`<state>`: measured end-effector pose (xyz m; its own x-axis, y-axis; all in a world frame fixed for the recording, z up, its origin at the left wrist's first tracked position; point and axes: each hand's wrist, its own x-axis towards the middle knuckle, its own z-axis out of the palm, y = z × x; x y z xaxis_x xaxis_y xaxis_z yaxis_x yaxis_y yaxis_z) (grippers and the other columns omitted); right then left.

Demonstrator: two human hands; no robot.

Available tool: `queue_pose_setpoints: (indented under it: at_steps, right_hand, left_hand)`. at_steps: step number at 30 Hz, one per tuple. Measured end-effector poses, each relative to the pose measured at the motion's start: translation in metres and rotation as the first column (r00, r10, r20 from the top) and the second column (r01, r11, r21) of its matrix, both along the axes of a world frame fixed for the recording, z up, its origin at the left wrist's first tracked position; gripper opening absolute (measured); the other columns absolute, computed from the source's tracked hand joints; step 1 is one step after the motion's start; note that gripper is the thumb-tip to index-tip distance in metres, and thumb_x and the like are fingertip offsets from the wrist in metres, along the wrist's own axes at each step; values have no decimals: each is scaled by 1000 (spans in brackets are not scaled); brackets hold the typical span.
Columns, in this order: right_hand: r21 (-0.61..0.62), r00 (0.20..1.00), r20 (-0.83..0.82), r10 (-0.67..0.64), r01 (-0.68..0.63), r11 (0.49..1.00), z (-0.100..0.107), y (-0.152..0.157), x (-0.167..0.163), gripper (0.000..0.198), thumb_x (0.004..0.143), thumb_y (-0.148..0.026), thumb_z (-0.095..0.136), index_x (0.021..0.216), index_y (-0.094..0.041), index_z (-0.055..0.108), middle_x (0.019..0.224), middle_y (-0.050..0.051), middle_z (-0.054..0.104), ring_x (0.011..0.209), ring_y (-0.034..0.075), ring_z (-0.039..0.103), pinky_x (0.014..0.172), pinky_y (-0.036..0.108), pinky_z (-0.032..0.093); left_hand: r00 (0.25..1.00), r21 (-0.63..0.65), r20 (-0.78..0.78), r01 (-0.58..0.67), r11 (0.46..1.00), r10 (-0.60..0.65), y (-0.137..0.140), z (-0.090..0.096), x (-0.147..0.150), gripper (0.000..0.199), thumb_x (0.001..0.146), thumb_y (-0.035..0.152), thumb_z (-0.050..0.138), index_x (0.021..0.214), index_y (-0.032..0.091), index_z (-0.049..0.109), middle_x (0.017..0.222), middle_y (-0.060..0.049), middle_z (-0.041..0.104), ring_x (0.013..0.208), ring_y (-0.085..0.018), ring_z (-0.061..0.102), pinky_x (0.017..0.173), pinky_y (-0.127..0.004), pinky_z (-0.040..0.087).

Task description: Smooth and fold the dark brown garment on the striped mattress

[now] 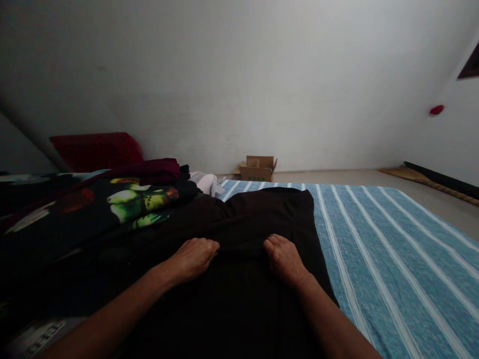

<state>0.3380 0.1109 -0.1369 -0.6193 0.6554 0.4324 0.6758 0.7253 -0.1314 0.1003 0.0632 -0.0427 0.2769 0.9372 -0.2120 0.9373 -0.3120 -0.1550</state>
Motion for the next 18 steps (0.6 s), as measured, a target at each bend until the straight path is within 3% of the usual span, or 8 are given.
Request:
queue_pose_setpoints:
  at_steps: [6,10,18]
  right_hand:
    - [-35,1000,-2,18,-18,999,3,-3,1,15,76,-11,47,87,-17,55,93,7,58,88,18,51,79,28,42]
    - [-15,999,18,26,-26,1000,5,-4,1,7,78,-14,49,79,-17,55,90,7,57,85,18,51,78,28,41]
    - [27,998,65,24,-25,999,8,-5,-1,20,86,-12,41,73,-17,55,78,5,56,75,17,49,72,27,39]
  left_hand:
    - [999,-21,-31,7,1000,-8,-7,0,5,32,70,4,38,85,18,62,85,-10,69,81,-25,65,68,-34,48]
    - [999,-3,-42,5,1000,-5,-8,0,8,33,67,2,39,87,15,63,86,-12,68,82,-27,65,70,-37,49]
    - [999,2,-47,4,1000,-4,-9,-7,11,30,66,3,42,86,15,62,88,-12,67,87,-27,63,75,-38,48]
